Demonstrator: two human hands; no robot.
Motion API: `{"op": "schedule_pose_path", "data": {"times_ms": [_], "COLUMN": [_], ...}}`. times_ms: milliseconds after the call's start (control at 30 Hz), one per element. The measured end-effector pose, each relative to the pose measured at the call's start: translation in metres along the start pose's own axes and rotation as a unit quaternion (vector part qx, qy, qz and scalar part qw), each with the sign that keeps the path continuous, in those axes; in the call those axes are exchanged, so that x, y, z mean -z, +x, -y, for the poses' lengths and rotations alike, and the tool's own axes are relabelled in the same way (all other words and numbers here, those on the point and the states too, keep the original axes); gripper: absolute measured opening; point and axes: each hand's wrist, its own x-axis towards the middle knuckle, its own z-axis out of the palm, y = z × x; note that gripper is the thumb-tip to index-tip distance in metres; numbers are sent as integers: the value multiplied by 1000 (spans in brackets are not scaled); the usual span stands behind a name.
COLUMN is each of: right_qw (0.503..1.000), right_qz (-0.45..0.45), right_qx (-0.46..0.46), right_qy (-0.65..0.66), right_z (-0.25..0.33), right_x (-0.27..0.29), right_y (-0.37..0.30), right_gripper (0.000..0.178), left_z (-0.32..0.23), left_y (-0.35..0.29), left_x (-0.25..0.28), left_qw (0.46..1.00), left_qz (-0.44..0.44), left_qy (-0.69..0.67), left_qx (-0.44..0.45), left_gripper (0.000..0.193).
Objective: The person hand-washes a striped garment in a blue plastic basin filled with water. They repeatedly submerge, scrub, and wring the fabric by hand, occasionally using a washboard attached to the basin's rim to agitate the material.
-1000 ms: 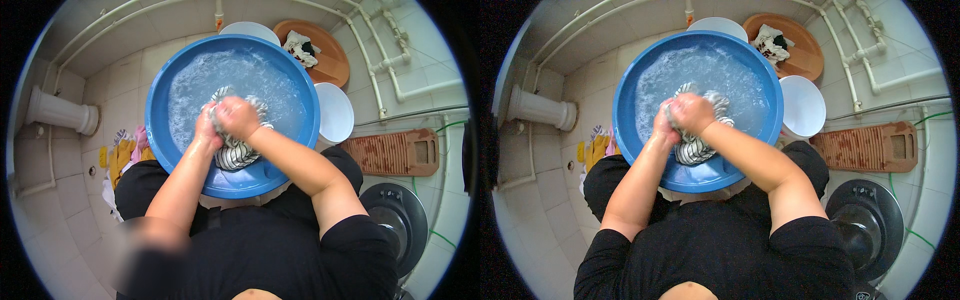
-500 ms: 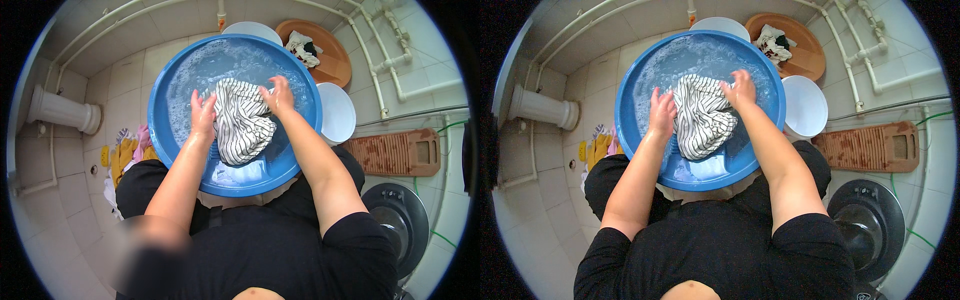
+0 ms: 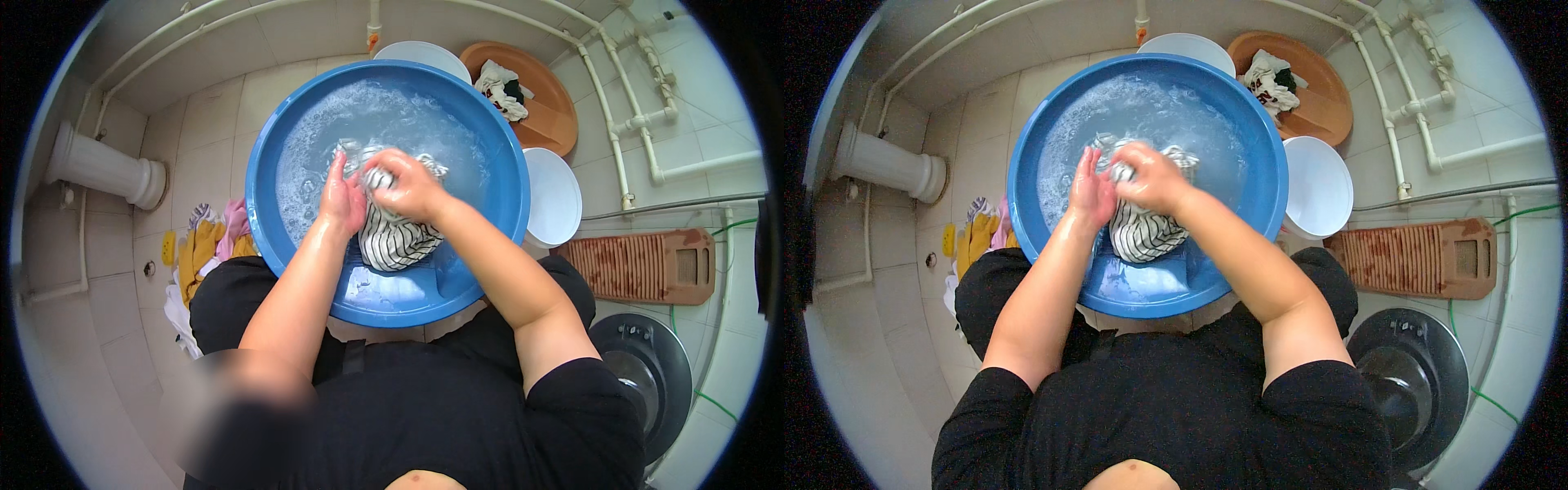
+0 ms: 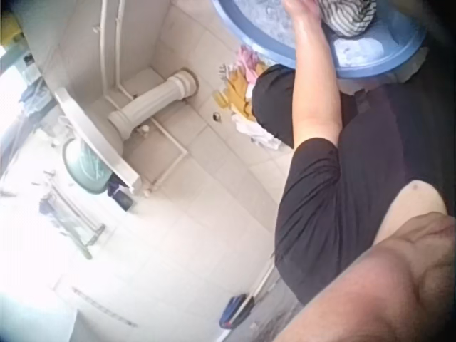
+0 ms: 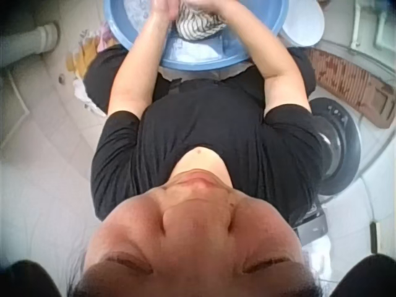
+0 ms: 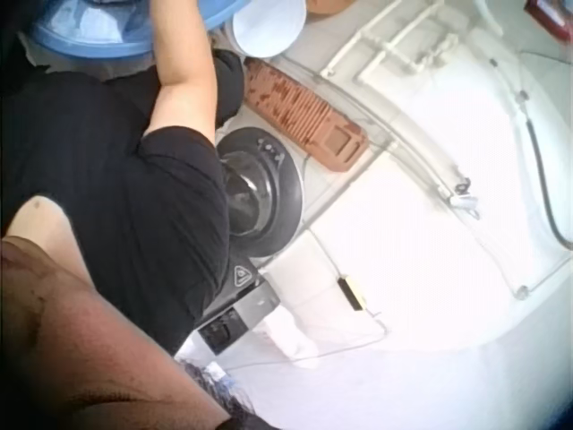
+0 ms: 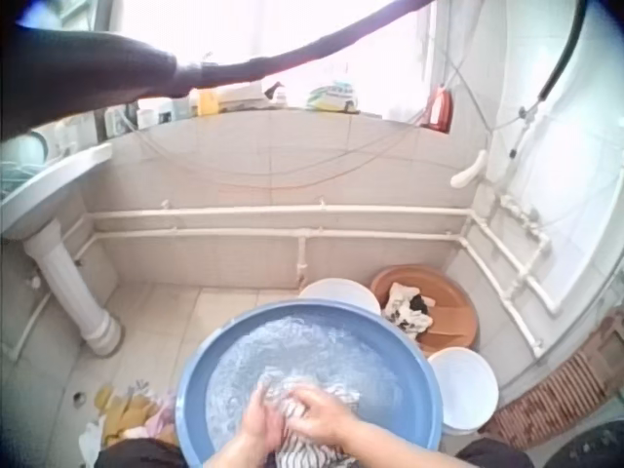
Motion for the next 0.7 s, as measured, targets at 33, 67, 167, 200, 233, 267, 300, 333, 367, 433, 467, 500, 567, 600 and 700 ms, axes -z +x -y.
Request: {"op": "schedule_pose_path", "data": {"times_ms": [33, 67, 167, 200, 233, 267, 300, 333, 367, 433, 467, 500, 567, 600, 700], "right_qw": [998, 996, 977, 974, 970, 969, 965, 960, 959, 967, 968, 967, 972, 982, 979], "right_qz": [1, 7, 18, 45, 71, 15, -42, -103, -174, -174, -181, -189, -167, -122, -109], "right_qx": [58, 83, 211, 214, 217, 230, 242, 235, 173, 16, -8, -32, 40, 75, 134], "right_qy": [-1, 10, -27, -57, -85, -88, -90, -114, -145, -185, -175, -166, -157, -124, -108], "right_z": [18, 41, 72, 74, 77, 72, 61, 44, 20, 2, 2, 3, 19, 36, 49], "right_x": [-4, -9, -32, -34, -35, -36, -34, -29, -24, -9, -10, -11, -24, -28, -32], "right_y": [0, -4, -17, -20, -20, -18, -15, -7, -1, -4, -4, -5, -8, -15, -15], "right_gripper": [33, 34, 32, 29, 26, 23, 20, 17, 16, 18, 19, 20, 17, 16, 14], "left_z": [-4, -6, -2, 2, 5, 10, 19, 32, 41, 20, 26, 29, 17, 20, 23], "left_y": [-4, 4, 14, 17, 20, 22, 29, 39, 45, -10, -6, -3, -18, -2, 14], "left_x": [-7, -1, 14, 15, 20, 27, 39, 54, 58, -20, -13, -7, -14, 12, 30], "left_qw": [999, 999, 975, 977, 980, 982, 990, 995, 999, 989, 990, 991, 990, 996, 996], "left_qz": [1, -18, 93, 92, 90, 86, 59, 31, 5, -55, -50, -45, -106, -15, 3], "left_qy": [-33, -13, -97, -100, -102, -104, -80, -56, -32, -18, -14, -9, 23, 41, 63], "left_qx": [38, 47, 178, 163, 148, 134, 104, 72, 42, 138, 131, 125, 95, 78, 63], "left_gripper": [62, 60, 44, 41, 38, 36, 37, 38, 39, 38, 38, 39, 38, 36, 33]}}
